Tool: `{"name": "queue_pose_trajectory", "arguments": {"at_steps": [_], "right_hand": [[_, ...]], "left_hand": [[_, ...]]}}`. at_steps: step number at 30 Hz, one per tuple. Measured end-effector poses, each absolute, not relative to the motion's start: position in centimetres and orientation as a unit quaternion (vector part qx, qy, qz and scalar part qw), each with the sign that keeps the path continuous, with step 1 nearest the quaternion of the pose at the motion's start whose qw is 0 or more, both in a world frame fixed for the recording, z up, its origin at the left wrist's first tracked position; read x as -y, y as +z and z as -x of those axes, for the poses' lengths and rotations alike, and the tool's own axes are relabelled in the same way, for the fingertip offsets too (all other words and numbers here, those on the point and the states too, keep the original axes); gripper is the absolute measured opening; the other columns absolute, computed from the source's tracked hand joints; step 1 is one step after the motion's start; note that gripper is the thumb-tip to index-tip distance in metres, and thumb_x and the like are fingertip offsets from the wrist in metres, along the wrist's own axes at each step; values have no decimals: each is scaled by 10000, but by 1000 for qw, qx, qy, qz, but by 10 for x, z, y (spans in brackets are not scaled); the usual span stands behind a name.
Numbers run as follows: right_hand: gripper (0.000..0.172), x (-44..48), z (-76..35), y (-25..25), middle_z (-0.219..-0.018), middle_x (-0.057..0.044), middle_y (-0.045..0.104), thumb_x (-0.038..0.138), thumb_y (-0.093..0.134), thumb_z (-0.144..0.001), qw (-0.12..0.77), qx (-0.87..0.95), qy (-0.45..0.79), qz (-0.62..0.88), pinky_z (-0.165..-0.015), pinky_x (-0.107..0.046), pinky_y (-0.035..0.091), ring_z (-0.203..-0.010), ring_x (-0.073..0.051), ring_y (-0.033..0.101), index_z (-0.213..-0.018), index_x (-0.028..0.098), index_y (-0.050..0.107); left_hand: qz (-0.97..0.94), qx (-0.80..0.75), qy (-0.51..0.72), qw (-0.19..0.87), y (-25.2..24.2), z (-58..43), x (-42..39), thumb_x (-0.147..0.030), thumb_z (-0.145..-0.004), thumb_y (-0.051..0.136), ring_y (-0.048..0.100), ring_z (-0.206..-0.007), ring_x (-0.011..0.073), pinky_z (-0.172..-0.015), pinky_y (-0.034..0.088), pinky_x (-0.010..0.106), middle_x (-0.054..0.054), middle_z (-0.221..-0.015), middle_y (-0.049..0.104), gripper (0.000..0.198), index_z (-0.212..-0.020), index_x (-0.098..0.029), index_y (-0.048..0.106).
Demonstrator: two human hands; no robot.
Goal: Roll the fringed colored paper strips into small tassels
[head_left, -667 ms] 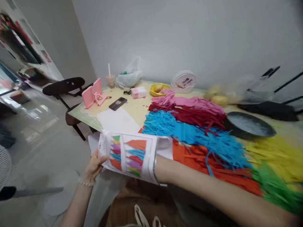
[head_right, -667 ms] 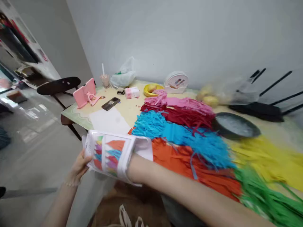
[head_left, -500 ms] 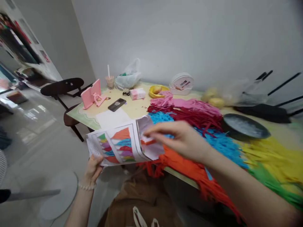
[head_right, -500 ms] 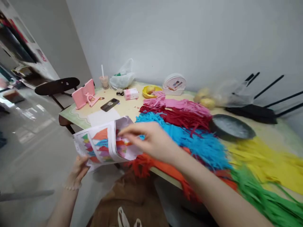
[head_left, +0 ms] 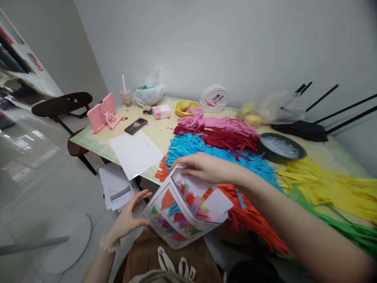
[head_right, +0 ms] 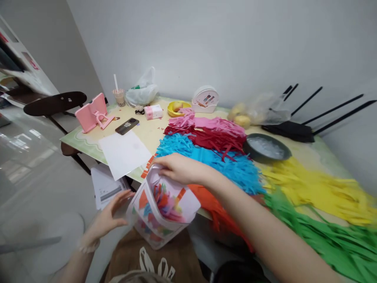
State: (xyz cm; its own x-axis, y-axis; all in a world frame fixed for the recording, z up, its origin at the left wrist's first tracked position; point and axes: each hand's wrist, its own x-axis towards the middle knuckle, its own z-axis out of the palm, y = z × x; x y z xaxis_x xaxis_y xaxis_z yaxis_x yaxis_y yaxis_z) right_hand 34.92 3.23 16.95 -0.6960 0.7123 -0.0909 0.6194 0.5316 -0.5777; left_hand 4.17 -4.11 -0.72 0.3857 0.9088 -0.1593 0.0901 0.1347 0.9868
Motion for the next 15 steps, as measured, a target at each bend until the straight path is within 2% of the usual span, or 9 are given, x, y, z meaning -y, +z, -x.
{"name": "queue_pose_trajectory", "arguments": {"at_steps": [2, 5, 7, 11, 13, 15], "right_hand": [[286, -24, -340, 160, -1083, -71, 749, 96, 541, -915, 74, 869, 317, 373, -792, -261, 483, -953, -201, 697, -1163, 185, 652], [248, -9, -332, 146, -970, -73, 763, 144, 520, -953, 104, 872, 277, 390, -719, -258, 491, -846, -195, 711, -1166, 168, 645], [227, -1, -334, 137, -908, -82, 765, 170, 484, -979, 145, 886, 198, 393, -695, -268, 501, -802, -198, 711, -1099, 154, 676], [317, 15, -343, 127, -1099, -166, 739, 136, 412, -999, 224, 908, 14, 354, -821, -347, 533, -967, -235, 682, -1161, 118, 684], [314, 20, -343, 128, -1072, -187, 733, 132, 426, -989, 194, 910, 13, 365, -812, -356, 537, -940, -240, 673, -1144, 104, 698], [275, 22, -337, 130, -980, -148, 745, 122, 495, -948, 116, 909, 120, 382, -748, -301, 530, -849, -210, 678, -1113, 124, 715]], "left_hand": [[-625, -433, 267, 592, 14, -57, 43, -404, -552, 925, 493, -1332, 345, -1162, 345, 451, 122, -1429, 572, 930, -1383, -213, 552], [-641, -418, 203, 611, 33, -80, 49, -426, -593, 895, 599, -1174, 319, -1044, 465, 409, 86, -1286, 671, 812, -1315, -184, 611], [-630, -421, 196, 622, 35, -86, 52, -419, -613, 882, 627, -1113, 306, -987, 501, 382, 67, -1214, 705, 749, -1276, -173, 637], [-603, -457, 216, 617, 27, -81, 54, -425, -585, 886, 638, -1086, 318, -948, 526, 374, 64, -1180, 724, 749, -1246, -159, 653], [-588, -472, 231, 615, 25, -78, 54, -429, -571, 889, 635, -1105, 327, -967, 520, 386, 80, -1212, 715, 781, -1258, -150, 644], [-583, -479, 237, 611, 24, -77, 53, -430, -562, 891, 627, -1130, 333, -989, 510, 395, 91, -1239, 704, 806, -1272, -145, 634]]}}
